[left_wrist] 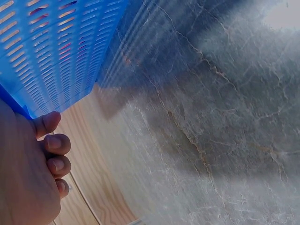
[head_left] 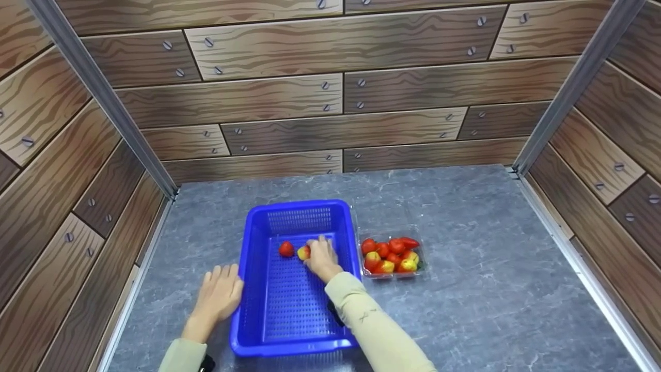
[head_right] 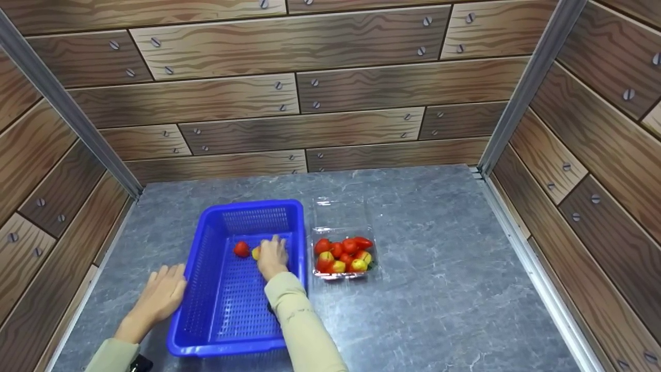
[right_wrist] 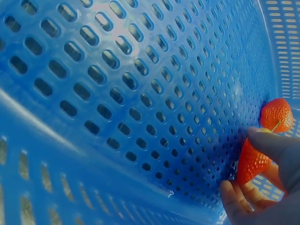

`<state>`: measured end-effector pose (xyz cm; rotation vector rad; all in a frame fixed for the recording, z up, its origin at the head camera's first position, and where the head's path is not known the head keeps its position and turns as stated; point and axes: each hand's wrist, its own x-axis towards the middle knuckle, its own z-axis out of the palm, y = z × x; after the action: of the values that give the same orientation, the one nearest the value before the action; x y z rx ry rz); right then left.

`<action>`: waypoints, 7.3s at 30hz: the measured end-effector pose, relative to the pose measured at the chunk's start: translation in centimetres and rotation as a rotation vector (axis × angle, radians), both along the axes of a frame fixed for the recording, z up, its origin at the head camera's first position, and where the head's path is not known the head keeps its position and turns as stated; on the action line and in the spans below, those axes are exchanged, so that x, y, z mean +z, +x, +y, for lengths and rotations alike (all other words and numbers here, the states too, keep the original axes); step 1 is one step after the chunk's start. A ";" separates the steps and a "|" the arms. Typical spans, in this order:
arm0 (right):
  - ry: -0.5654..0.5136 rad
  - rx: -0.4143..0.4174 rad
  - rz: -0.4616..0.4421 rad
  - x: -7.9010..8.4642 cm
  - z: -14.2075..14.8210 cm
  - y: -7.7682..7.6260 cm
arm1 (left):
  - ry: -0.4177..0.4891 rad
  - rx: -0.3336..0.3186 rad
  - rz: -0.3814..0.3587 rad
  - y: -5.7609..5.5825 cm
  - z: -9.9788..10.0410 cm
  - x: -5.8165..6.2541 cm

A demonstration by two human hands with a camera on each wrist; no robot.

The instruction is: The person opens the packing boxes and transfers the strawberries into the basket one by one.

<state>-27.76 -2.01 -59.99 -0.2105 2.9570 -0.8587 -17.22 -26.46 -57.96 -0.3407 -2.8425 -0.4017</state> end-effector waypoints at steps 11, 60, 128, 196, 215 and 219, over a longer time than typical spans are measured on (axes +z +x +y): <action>-0.013 0.035 0.009 0.2 0.1 0.2 | 0.009 -0.006 0.009 -0.1 0.2 0.1; 0.015 0.081 0.219 9.5 6.8 -2.3 | -0.031 -0.009 0.062 -0.1 0.2 0.3; 0.195 -0.041 -0.082 5.0 21.7 -1.6 | -0.015 -0.018 0.077 0.1 -0.1 0.0; 0.171 -0.132 0.139 3.3 19.9 -1.2 | -0.021 -0.025 0.093 0.0 0.0 -0.2; 0.067 -0.066 0.208 6.1 18.3 -1.2 | -0.016 -0.016 0.048 -0.2 0.1 0.0; 0.043 -0.042 0.244 6.7 17.8 -1.1 | -0.013 -0.015 0.048 -0.1 0.1 0.0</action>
<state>-28.89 15.80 -53.25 -0.2709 3.2128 -0.8280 -17.34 -26.39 -57.92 -0.3700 -2.7981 -0.3726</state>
